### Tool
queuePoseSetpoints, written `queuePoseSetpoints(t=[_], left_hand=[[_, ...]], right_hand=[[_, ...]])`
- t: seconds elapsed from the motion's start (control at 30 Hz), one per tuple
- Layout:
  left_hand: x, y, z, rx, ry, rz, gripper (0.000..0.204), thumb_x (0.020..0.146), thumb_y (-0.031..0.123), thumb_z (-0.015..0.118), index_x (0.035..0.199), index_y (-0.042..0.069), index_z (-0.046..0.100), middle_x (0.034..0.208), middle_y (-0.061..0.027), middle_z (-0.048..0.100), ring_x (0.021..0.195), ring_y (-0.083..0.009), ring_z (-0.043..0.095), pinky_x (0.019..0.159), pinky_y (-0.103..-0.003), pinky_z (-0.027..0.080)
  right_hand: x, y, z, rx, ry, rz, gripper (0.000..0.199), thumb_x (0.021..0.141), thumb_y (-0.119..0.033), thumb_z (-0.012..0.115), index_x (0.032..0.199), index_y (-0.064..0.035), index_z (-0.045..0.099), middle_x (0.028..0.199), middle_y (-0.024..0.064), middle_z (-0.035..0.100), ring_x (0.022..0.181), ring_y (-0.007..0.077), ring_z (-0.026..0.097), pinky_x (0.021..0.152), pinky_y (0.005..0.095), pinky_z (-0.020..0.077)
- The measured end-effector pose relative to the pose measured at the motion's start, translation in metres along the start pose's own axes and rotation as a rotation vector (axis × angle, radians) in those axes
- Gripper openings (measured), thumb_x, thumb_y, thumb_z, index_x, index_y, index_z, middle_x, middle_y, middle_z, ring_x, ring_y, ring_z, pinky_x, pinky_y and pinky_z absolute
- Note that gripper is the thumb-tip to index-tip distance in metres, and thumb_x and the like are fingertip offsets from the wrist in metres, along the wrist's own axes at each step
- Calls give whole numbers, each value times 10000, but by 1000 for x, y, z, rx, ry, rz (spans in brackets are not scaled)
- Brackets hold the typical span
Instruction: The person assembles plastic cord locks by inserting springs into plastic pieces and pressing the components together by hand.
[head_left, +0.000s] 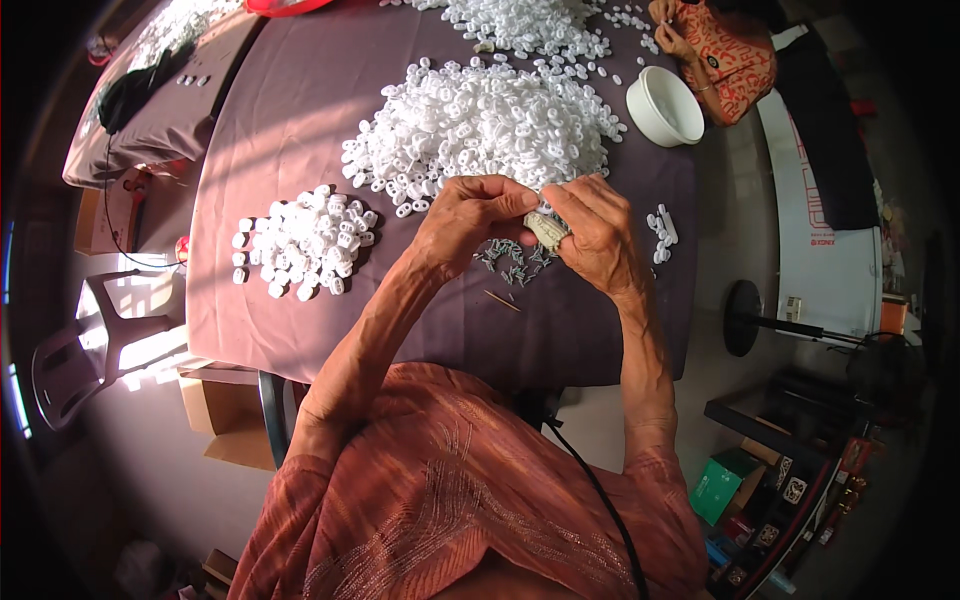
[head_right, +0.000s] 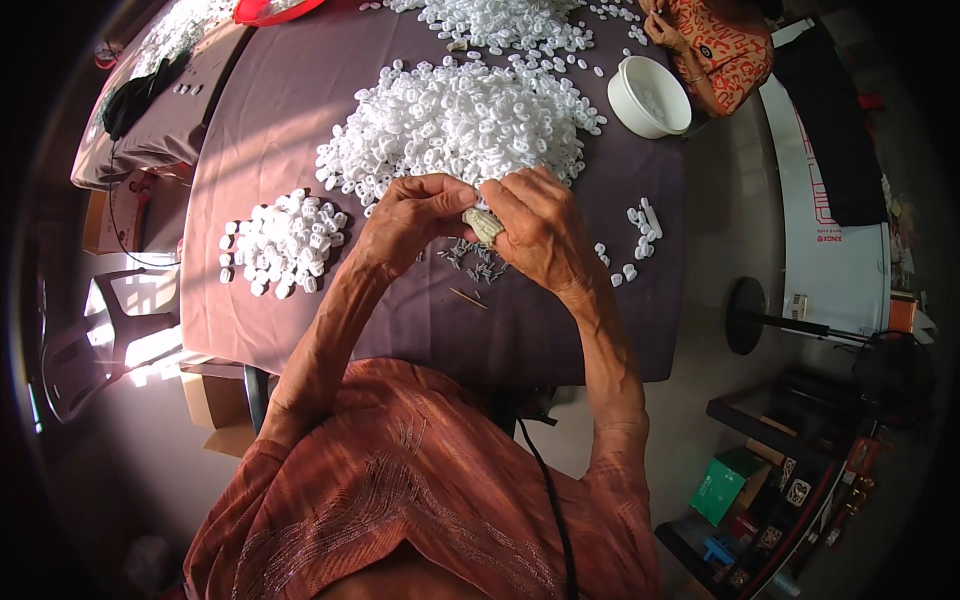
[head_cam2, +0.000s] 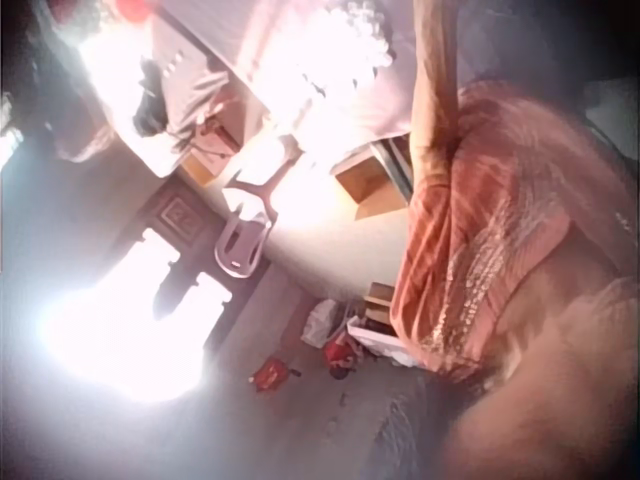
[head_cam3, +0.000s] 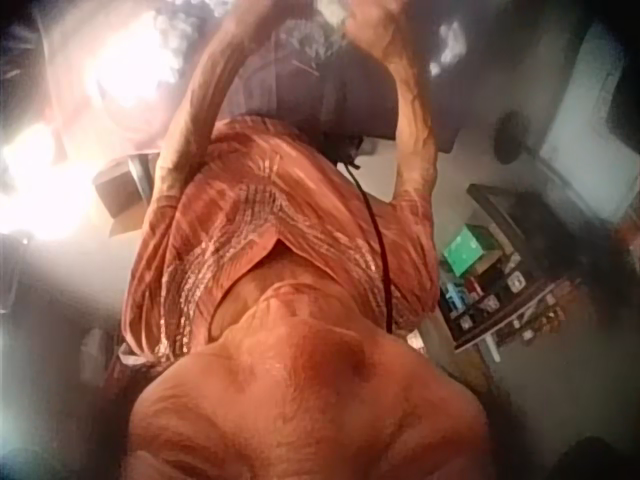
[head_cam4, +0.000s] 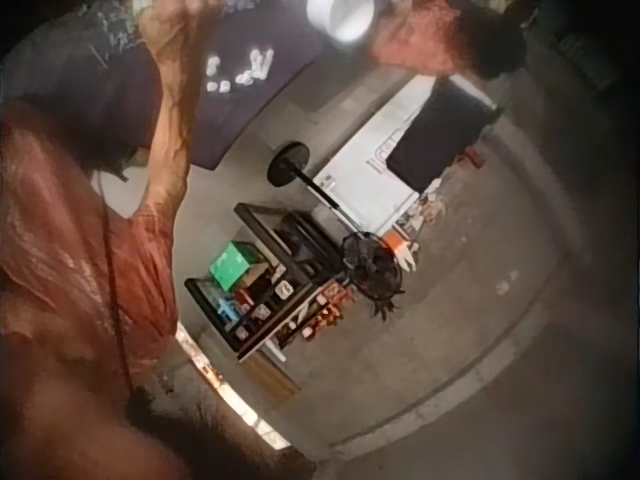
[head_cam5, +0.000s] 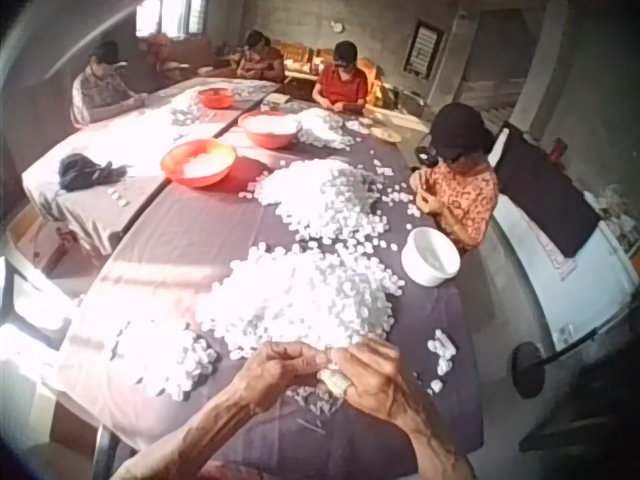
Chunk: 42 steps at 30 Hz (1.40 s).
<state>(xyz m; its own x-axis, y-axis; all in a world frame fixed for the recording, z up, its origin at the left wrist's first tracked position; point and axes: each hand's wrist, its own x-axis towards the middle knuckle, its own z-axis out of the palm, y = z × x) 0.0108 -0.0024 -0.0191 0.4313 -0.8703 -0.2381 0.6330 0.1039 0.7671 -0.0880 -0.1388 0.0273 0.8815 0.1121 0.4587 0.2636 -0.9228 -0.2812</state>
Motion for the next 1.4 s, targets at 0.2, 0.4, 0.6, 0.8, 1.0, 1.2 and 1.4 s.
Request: queuePoseSetpoints(t=[0.2,0.4,0.6,0.8,1.0,1.2,1.4], left_hand=[[2,-3,-1,-117,-10,-43,178,793,151,621,825,-25,619,718,-71,613,585,-147,601,564,-224,495],[3,-4,-4,-21,-38,-25,141,809,134,594,834,-1,624,766,-34,613,655,-131,590,624,-259,504],[2,-2,-2,2,-28,-36,135,804,130,599,821,-2,626,761,-36,614,652,-129,586,625,-260,503],[3,-7,-3,-16,-8,-51,134,805,118,594,826,-11,627,759,-49,614,649,-139,588,629,-263,505],[3,-9,-3,-20,-12,-44,137,806,115,592,833,-14,628,760,-56,615,643,-150,595,628,-261,508],[3,-8,0,-28,-36,-41,147,811,123,587,843,-16,621,774,-58,611,641,-158,597,633,-266,514],[4,-9,-5,-20,-19,-37,160,824,131,571,864,-18,613,779,-64,610,680,-163,599,647,-281,513]], right_hand=[[-4,4,3,-38,24,-35,296,553,32,597,840,6,532,711,98,510,683,262,532,627,363,435],[-2,0,4,-33,16,-12,301,555,39,593,847,5,526,711,98,513,686,260,536,630,362,434],[-4,0,4,-29,-22,-4,288,561,45,571,841,5,517,711,103,506,695,266,533,634,365,433],[-8,5,6,-17,-34,-19,317,554,50,559,865,18,513,700,108,496,683,270,534,633,370,436],[-11,10,8,-22,-21,-66,294,564,48,564,854,30,522,699,106,503,676,265,540,618,366,442],[-10,13,7,7,-19,-88,255,588,15,605,833,17,535,682,98,513,642,256,548,605,350,449],[-6,8,6,32,12,-14,288,617,-93,688,849,3,547,735,106,557,675,262,564,626,349,455]])
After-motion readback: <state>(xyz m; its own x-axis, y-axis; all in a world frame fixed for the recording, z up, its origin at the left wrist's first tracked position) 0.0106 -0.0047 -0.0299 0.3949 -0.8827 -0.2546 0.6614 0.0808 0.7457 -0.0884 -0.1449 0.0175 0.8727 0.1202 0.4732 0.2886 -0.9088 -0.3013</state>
